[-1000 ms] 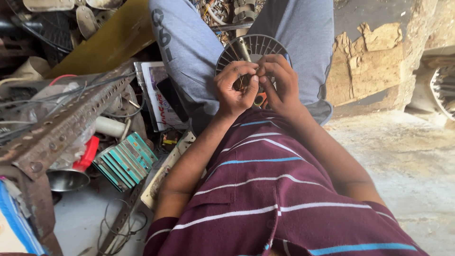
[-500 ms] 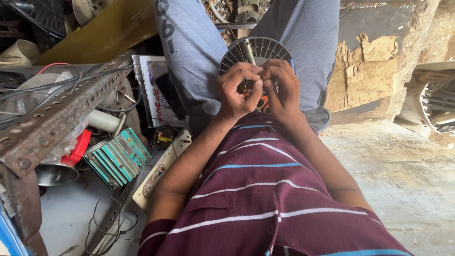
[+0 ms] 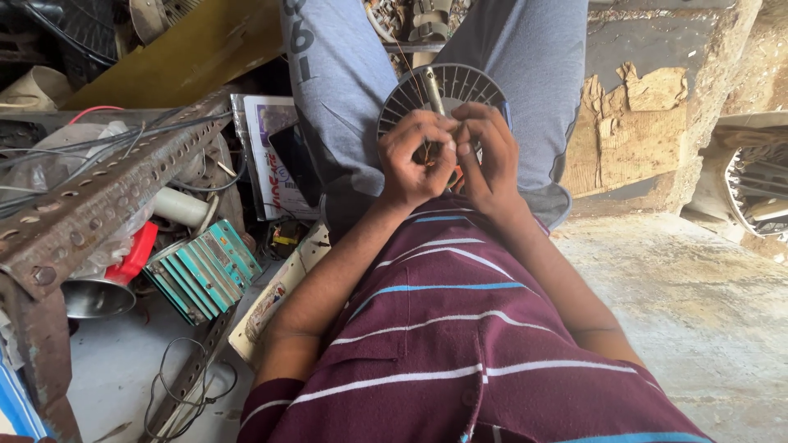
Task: The person sits cross-legged on the floor and uses a screwdriver to adjust and tighten screws on a small electric motor rotor. They repeatedly rotate the rotor and manipulate the copper windings and commutator segments while seated.
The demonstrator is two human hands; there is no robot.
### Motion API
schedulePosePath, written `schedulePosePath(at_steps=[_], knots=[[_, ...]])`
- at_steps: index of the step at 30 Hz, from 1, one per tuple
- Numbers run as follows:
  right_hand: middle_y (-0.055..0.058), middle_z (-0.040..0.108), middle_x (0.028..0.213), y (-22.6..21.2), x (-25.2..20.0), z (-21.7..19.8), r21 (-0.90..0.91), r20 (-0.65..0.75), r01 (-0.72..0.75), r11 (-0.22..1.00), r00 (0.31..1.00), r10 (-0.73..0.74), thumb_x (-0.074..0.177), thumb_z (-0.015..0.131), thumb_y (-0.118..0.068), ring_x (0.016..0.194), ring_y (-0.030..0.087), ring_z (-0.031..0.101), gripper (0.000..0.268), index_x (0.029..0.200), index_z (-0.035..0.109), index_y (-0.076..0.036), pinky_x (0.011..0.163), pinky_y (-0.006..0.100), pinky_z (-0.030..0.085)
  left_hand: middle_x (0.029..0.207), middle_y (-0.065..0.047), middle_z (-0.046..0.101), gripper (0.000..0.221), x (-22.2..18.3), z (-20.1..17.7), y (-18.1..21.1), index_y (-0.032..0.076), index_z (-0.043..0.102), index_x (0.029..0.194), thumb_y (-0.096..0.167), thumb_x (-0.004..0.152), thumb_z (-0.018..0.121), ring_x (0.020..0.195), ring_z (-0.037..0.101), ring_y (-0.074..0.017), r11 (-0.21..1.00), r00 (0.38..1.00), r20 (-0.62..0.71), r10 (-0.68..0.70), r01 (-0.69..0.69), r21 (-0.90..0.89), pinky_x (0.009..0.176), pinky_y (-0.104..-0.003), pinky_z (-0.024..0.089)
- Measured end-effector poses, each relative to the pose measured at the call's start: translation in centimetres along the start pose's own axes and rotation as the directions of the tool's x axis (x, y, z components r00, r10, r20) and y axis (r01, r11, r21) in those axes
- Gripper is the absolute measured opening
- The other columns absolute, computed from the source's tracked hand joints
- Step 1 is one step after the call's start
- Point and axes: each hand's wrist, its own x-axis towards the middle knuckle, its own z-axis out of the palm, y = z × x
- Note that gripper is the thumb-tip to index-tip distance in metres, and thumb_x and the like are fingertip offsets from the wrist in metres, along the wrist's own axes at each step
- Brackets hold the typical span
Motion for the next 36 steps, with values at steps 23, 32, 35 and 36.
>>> schedulePosePath(at_steps=[23, 32, 35, 36], knots=[[0.019, 0.059, 0.128, 0.2, 0.6, 0.0, 0.089, 0.006, -0.067, 0.994, 0.998, 0.067, 0.093, 0.058, 0.009, 0.108, 0.029, 0.063, 0.021, 0.111, 0.053, 0.001, 0.093, 0.036, 0.052, 0.099, -0.010, 0.072, 0.005, 0.0, 0.1, -0.6, 0.003, 0.063, 0.090, 0.004, 0.088, 0.067, 0.094, 0.073, -0.0216, 0.996, 0.996, -0.059, -0.062, 0.058, -0.066, 0.084, -0.033, 0.061], [0.018, 0.060, 0.127, -0.5, 0.8, -0.5, 0.043, 0.033, -0.034, 0.998, 0.999, 0.032, 0.092, 0.057, 0.011, 0.111, 0.031, 0.064, 0.025, 0.114, 0.055, 0.000, 0.095, 0.038, 0.053, 0.097, -0.011, 0.072, 0.004, -0.3, 0.2, -0.8, 0.004, 0.063, 0.090, 0.004, 0.088, 0.067, 0.093, 0.072, -0.0211, 0.995, 0.997, -0.052, -0.061, 0.057, -0.079, 0.083, -0.034, 0.060], [0.020, 0.059, 0.129, -0.7, 0.9, -0.5, 0.040, 0.036, -0.027, 0.999, 0.999, 0.026, 0.090, 0.056, 0.011, 0.113, 0.033, 0.064, 0.028, 0.116, 0.055, 0.001, 0.094, 0.039, 0.052, 0.098, -0.010, 0.071, 0.005, -0.3, 0.2, -0.8, 0.004, 0.062, 0.089, 0.004, 0.087, 0.067, 0.094, 0.072, -0.0216, 0.998, 0.998, -0.055, -0.033, 0.030, -0.052, 0.085, -0.035, 0.060], [0.020, 0.059, 0.130, -0.7, 1.0, -0.5, 0.040, 0.036, -0.021, 0.999, 0.999, 0.019, 0.090, 0.055, 0.011, 0.114, 0.033, 0.064, 0.029, 0.118, 0.055, 0.002, 0.095, 0.039, 0.052, 0.098, -0.010, 0.071, 0.006, -0.2, 0.2, -0.8, 0.004, 0.062, 0.089, 0.004, 0.087, 0.067, 0.095, 0.071, -0.0217, 0.999, 0.998, -0.057, -0.022, 0.019, -0.039, 0.086, -0.035, 0.059]])
